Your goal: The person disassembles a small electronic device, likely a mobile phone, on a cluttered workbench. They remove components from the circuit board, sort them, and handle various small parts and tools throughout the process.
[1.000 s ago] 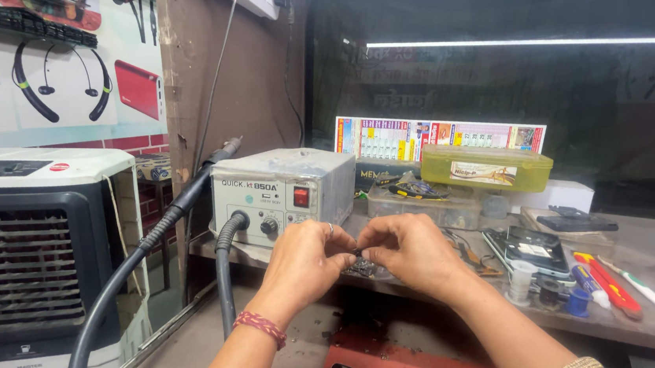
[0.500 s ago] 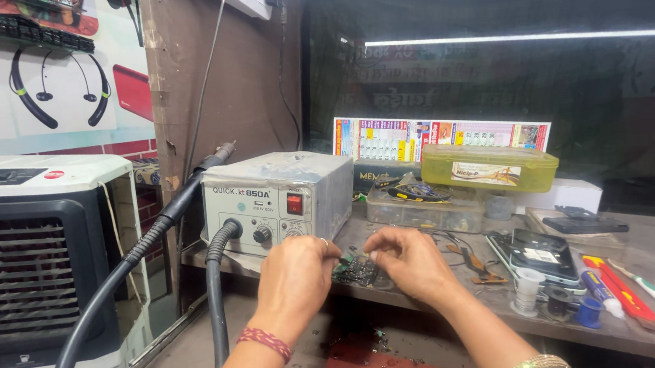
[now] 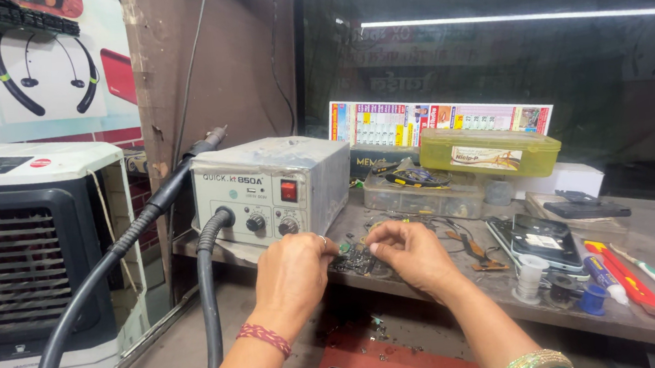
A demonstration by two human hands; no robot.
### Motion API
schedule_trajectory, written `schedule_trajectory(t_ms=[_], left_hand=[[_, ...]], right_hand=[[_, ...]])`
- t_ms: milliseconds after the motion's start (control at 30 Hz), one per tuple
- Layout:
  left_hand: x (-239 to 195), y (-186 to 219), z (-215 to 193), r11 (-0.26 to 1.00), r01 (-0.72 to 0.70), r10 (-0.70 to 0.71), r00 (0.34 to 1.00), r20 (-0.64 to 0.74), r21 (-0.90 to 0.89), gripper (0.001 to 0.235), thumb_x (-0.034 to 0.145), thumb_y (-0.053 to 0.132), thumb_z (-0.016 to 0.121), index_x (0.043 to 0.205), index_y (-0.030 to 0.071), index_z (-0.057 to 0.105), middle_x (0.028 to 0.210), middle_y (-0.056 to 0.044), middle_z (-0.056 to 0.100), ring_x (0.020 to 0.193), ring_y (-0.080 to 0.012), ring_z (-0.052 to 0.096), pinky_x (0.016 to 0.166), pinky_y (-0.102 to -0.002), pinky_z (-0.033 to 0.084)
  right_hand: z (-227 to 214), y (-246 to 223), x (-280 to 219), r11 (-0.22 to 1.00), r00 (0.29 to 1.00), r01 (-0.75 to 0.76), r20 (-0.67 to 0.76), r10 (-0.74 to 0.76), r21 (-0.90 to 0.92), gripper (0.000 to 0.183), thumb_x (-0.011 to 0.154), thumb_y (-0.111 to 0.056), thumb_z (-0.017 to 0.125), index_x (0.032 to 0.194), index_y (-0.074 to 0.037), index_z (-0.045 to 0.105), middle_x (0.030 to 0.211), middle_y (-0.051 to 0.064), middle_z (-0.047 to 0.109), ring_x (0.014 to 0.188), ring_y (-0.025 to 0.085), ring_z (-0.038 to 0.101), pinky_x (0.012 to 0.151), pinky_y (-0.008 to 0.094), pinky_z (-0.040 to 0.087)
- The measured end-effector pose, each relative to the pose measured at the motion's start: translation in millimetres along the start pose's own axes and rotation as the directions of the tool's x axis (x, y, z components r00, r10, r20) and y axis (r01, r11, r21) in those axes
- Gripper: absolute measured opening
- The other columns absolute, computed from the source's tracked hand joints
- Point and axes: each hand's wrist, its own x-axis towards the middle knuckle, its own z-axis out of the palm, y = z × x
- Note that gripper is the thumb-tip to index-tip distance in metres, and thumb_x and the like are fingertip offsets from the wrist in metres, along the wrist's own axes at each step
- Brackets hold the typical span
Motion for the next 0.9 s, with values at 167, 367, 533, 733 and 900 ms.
schedule_trajectory(t_ms=[167,367,533,733,900], left_hand=[[-2.7,-4.1,-2.7,1.0,0.024,-0.024,0.999,0.021,0.015,0.016,0.082,0.012,0.072,0.09,0.018,0.084,0.084,-0.015,0.075,0.08,-0.036,0.072,0.073,-0.047,0.056],[-2.6,-6.3,-5.8,1.0,0.024,-0.024,1.0,-0.001,0.006,0.016,0.082,0.012,0.071,0.09,0.017,0.083,0.085,-0.015,0.075,0.081,-0.0362,0.072,0.074,-0.047,0.056],[-3.3,1.1,-10.9,0.997,0.066,-0.069,0.99,0.124,0.025,0.018,0.086,0.013,0.07,0.095,0.021,0.084,0.085,-0.016,0.074,0.082,-0.0361,0.072,0.076,-0.047,0.056],[-1.9,3.6,-10.8,0.998,0.062,-0.06,0.988,0.144,-0.008,0.017,0.083,0.012,0.071,0.093,0.019,0.083,0.087,-0.013,0.076,0.084,-0.0345,0.072,0.076,-0.046,0.056],[-3.5,3.8,-9.9,0.999,0.039,-0.035,0.991,0.127,-0.023,0.017,0.084,0.011,0.07,0.092,0.018,0.083,0.089,-0.013,0.077,0.085,-0.0339,0.072,0.077,-0.045,0.057]], right_hand=[[0.3,-0.7,0.1,0.998,0.999,-0.046,0.019,0.045,0.037,0.015,0.086,-0.014,0.075,0.099,-0.007,0.078,0.087,0.003,0.077,0.082,0.009,0.067,0.08,0.029,0.055],[1.4,4.0,2.8,0.999,1.0,-0.014,0.026,0.013,0.037,0.015,0.085,-0.015,0.075,0.098,-0.007,0.078,0.089,0.001,0.077,0.085,0.008,0.068,0.081,0.028,0.055],[1.7,7.5,2.6,0.999,0.999,-0.016,0.034,0.015,0.037,0.015,0.085,-0.015,0.075,0.098,-0.007,0.078,0.088,0.002,0.077,0.084,0.009,0.067,0.08,0.029,0.054],[0.8,3.4,1.9,1.0,0.999,-0.026,0.027,0.025,0.018,0.015,0.085,-0.016,0.076,0.097,-0.007,0.078,0.086,0.002,0.076,0.082,0.01,0.066,0.079,0.029,0.054],[0.8,3.1,1.8,1.0,0.999,0.004,0.035,-0.005,0.021,0.015,0.085,-0.016,0.076,0.097,-0.007,0.078,0.087,0.002,0.076,0.084,0.009,0.066,0.081,0.029,0.054]])
